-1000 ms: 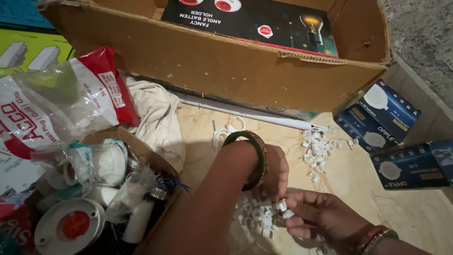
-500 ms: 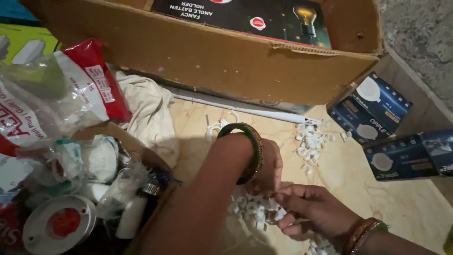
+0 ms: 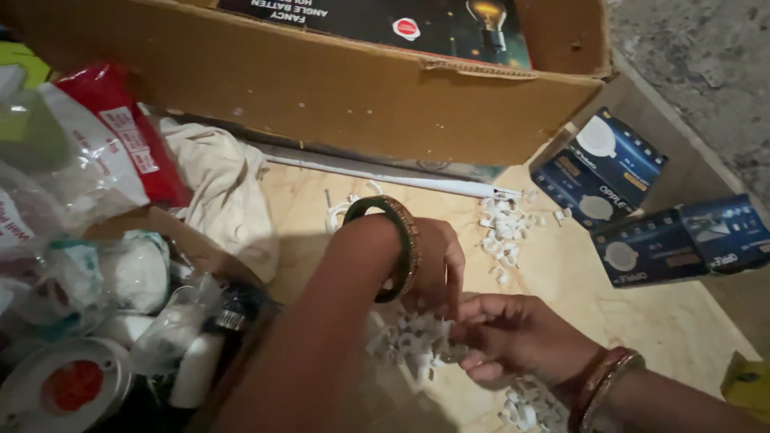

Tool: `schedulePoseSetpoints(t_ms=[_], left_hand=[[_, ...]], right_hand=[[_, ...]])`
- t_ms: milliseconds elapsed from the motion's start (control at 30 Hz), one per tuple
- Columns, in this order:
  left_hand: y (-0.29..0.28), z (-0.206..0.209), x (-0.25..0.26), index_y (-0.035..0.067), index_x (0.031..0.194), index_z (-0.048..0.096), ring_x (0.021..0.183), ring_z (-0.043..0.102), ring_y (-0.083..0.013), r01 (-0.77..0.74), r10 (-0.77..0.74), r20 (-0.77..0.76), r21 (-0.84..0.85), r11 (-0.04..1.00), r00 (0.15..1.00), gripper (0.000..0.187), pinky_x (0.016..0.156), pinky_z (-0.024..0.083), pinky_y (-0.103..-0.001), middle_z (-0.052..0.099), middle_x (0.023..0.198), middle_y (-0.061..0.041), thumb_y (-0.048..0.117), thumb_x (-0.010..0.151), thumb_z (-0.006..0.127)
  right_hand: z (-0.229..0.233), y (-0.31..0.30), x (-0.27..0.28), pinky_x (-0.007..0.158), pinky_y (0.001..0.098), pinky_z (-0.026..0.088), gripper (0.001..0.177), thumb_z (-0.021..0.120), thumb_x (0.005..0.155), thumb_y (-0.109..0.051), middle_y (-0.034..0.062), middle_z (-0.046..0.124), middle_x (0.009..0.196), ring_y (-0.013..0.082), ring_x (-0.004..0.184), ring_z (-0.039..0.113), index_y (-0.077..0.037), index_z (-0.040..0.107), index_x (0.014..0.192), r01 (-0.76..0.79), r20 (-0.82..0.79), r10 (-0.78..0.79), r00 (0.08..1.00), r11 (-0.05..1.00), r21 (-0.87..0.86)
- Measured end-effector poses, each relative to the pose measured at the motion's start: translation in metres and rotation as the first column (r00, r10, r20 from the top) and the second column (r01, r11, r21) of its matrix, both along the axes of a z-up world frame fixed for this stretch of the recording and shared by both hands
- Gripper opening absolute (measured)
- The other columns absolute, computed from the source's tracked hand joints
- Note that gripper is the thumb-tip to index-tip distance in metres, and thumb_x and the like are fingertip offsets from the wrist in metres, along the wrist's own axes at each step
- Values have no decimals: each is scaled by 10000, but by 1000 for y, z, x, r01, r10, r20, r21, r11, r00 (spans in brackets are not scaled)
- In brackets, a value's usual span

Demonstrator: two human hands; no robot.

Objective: The person assembles small white plastic electrical components by hand on a tiled floor. They pick up individual parts from a pile, fit them together, and place the assembled units back down. The workspace is cluttered with cardboard boxes and packaging for light bulbs and holders.

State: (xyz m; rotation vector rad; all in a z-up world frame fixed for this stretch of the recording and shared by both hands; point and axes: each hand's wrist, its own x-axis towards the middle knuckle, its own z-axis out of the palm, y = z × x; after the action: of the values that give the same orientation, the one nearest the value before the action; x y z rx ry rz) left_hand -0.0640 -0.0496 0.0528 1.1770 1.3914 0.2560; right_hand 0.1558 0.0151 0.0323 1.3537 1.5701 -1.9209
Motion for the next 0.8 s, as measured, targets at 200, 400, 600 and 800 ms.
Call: schedulePoseSetpoints(t_ms=[200,400,600,800], left_hand=[[15,-11,16,55,928,733,699,696,-111,-211,132,309,239,948,942,197,623,591,-291,759,832,-57,1,739,714],[31,-16,56,54,940,741,722,695,-121,-237,70,373,425,874,925,238,638,564,-294,763,826,-49,8,720,663],[43,-19,116,136,854,780,795,765,-174,-45,22,66,368,929,998,151,730,613,-309,800,871,-58,67,752,693],[42,-39,153,164,791,787,878,775,-206,105,-101,-28,305,946,994,147,795,603,-339,810,910,-52,51,712,738]], right_hand=[[31,24,13,727,319,598,335,756,840,-217,16,767,903,151,747,718,-93,750,1151,126,59,-129,990,990,60],[48,44,56,746,316,586,285,776,855,-262,35,774,847,135,736,700,-51,797,1046,150,185,-180,966,975,164],[8,52,109,604,294,534,196,790,840,-187,60,756,741,154,649,692,-59,757,985,31,162,-58,985,986,163],[-22,48,144,596,295,535,182,823,842,-88,55,737,783,134,670,670,-7,768,996,-115,170,83,982,976,185]])
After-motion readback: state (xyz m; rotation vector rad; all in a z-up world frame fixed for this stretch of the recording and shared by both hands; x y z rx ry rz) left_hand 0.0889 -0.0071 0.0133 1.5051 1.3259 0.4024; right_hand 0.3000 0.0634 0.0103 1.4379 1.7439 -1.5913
